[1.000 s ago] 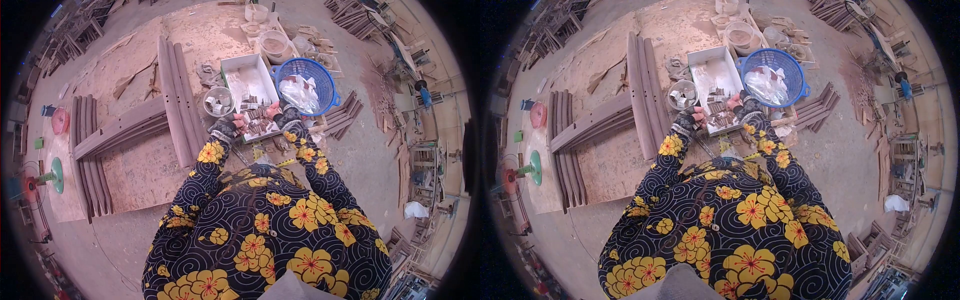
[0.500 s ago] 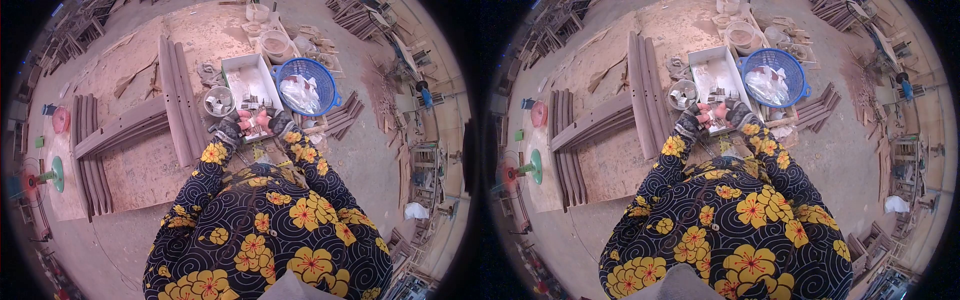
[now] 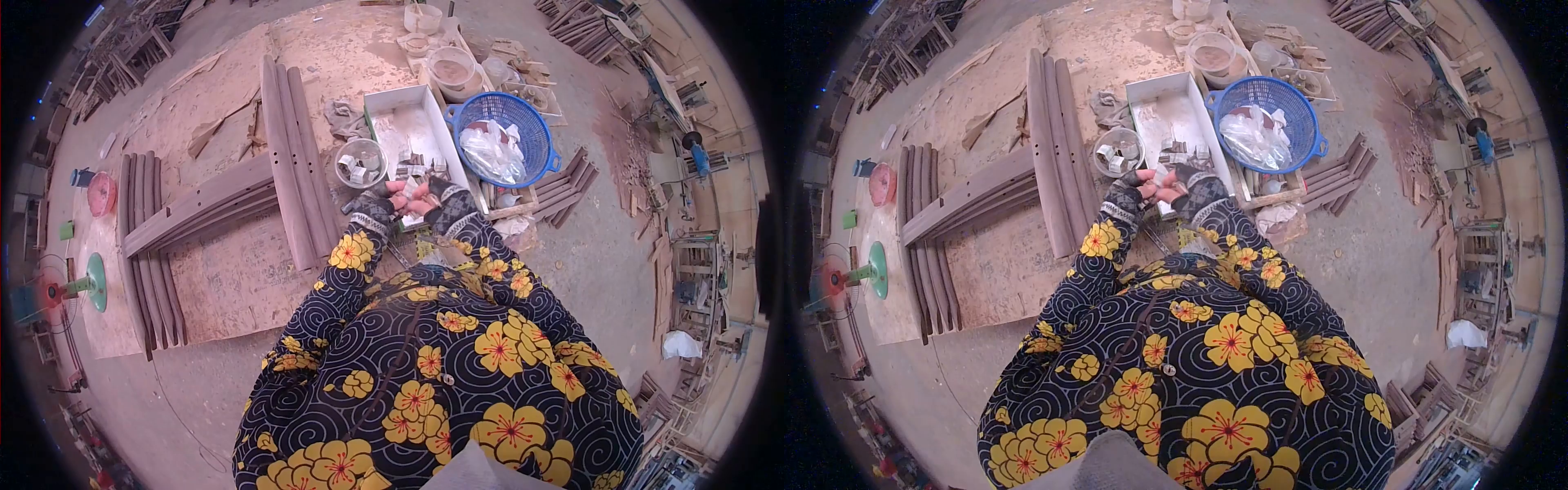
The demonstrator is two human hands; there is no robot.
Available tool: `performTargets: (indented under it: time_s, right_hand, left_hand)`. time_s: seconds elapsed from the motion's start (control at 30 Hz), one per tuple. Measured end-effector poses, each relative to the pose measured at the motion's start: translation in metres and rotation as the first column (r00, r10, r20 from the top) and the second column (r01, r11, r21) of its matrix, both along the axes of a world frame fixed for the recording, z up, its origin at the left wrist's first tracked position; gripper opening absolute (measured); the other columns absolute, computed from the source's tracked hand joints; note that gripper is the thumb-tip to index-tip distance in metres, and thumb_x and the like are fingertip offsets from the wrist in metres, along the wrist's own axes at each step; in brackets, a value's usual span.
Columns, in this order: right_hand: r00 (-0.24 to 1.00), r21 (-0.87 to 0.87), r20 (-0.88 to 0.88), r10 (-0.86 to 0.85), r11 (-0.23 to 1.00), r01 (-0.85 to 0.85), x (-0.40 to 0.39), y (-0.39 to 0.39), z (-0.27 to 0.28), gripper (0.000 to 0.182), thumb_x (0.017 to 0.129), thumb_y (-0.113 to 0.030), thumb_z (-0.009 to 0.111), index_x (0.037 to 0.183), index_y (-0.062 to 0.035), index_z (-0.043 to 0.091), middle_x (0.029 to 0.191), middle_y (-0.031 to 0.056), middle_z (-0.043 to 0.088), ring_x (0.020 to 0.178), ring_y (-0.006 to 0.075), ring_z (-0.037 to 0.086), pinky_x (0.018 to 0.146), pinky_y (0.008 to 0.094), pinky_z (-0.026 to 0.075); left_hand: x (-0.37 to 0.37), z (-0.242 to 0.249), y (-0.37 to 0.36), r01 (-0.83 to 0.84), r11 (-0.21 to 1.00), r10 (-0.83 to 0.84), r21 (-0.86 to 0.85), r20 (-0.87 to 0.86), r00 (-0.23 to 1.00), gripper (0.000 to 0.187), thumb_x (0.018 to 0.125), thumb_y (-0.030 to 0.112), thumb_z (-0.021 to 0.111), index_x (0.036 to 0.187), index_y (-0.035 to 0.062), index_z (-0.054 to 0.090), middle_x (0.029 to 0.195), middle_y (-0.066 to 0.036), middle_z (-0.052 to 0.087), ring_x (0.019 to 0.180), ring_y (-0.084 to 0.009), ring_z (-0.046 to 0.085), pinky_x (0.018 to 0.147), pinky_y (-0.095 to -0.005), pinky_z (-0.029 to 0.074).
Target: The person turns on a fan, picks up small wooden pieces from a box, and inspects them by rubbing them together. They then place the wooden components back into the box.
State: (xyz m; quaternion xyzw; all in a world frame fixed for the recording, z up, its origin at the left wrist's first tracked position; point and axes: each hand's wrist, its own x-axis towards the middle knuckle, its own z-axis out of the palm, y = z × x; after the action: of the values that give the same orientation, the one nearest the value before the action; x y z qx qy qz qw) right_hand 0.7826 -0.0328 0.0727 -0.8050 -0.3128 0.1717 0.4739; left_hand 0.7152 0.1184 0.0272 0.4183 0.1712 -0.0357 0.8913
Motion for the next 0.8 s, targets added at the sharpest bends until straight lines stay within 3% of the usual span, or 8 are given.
performTargets:
  time_s: [0.13,0.4,0.53,0.63,0.7,0.73,0.77,0.8]
  right_hand:
    - [0.975,0.055,-0.223,0.018,0.998,-0.006,-0.001,0.003,-0.014,0.016,0.075,-0.014,0.06,0.083,-0.0018,0.054,0.071,0.0071,0.057,0.066,0.014,0.055,0.059,0.0254,0.044]
    - [0.909,0.14,-0.409,0.082,0.99,-0.026,0.013,-0.005,-0.01,0.014,0.076,-0.014,0.059,0.084,-0.0025,0.054,0.072,0.0034,0.056,0.066,0.0108,0.053,0.059,0.0246,0.043]
    - [0.984,-0.054,0.154,0.087,0.995,-0.079,0.01,-0.008,0.0,0.014,0.078,-0.016,0.058,0.085,-0.0045,0.054,0.071,0.0028,0.056,0.067,0.0086,0.052,0.06,0.0221,0.042]
    - [0.998,-0.003,0.015,0.053,0.999,-0.053,0.006,-0.005,0.005,0.019,0.077,-0.019,0.058,0.087,-0.0038,0.054,0.072,0.0029,0.055,0.069,0.0145,0.052,0.062,0.0286,0.042]
    - [0.971,-0.022,-0.238,-0.006,1.0,0.001,0.013,-0.008,0.003,0.02,0.077,-0.021,0.057,0.089,-0.0035,0.054,0.071,0.0025,0.055,0.068,0.0135,0.051,0.062,0.0279,0.042]
    - [0.932,-0.035,-0.36,-0.035,0.999,0.024,0.02,-0.011,-0.001,0.021,0.078,-0.021,0.056,0.089,-0.0034,0.054,0.071,0.0023,0.054,0.067,0.013,0.051,0.062,0.0275,0.042]
    - [0.768,0.008,-0.637,-0.067,0.996,0.094,0.032,-0.018,-0.016,0.022,0.078,-0.023,0.055,0.088,-0.0032,0.055,0.071,0.0021,0.055,0.067,0.0117,0.051,0.062,0.0262,0.042]
    - [0.857,-0.017,-0.508,-0.091,0.995,0.095,0.034,-0.021,-0.012,0.022,0.078,-0.023,0.055,0.088,-0.0031,0.055,0.071,0.0022,0.055,0.067,0.0116,0.051,0.062,0.026,0.042]
  left_hand:
    - [-0.001,0.013,-0.002,0.036,0.997,-0.036,0.075,0.005,0.999,0.037,0.077,0.001,0.055,0.111,-0.0024,0.044,0.091,-0.01,0.056,0.081,-0.0176,0.057,0.072,-0.0266,0.049]
    - [-0.004,0.018,0.004,0.092,0.979,-0.082,-0.183,0.058,0.995,0.048,0.072,-0.004,0.057,0.116,-0.0022,0.038,0.089,-0.009,0.053,0.081,-0.0182,0.056,0.077,-0.0289,0.049]
    - [-0.002,0.022,0.008,0.113,0.967,-0.105,-0.228,0.049,0.993,0.049,0.072,-0.005,0.056,0.117,-0.0023,0.037,0.083,-0.008,0.052,0.08,-0.0187,0.056,0.077,-0.0307,0.05]
    - [-0.003,0.026,0.01,0.105,0.98,-0.102,-0.168,0.024,0.994,0.048,0.072,-0.005,0.056,0.117,-0.0019,0.038,0.082,-0.008,0.051,0.08,-0.0192,0.056,0.075,-0.031,0.05]
    - [-0.003,0.025,0.01,0.1,0.984,-0.094,-0.148,0.048,0.994,0.045,0.072,-0.005,0.056,0.114,-0.0021,0.04,0.086,-0.01,0.052,0.081,-0.0209,0.057,0.075,-0.0313,0.051]
    - [-0.003,0.023,0.01,0.095,0.986,-0.088,-0.137,0.059,0.994,0.043,0.073,-0.005,0.056,0.113,-0.0022,0.041,0.088,-0.011,0.052,0.082,-0.0218,0.057,0.074,-0.0314,0.051]
    - [-0.003,0.015,0.011,0.058,0.988,-0.055,-0.142,0.027,0.998,0.041,0.073,-0.004,0.055,0.112,-0.0024,0.041,0.09,-0.013,0.053,0.083,-0.0231,0.057,0.075,-0.032,0.051]
    - [-0.001,-0.002,0.013,0.021,0.989,-0.021,-0.145,-0.004,1.0,0.039,0.074,-0.004,0.055,0.11,-0.0026,0.042,0.093,-0.014,0.053,0.085,-0.0244,0.056,0.076,-0.0327,0.051]
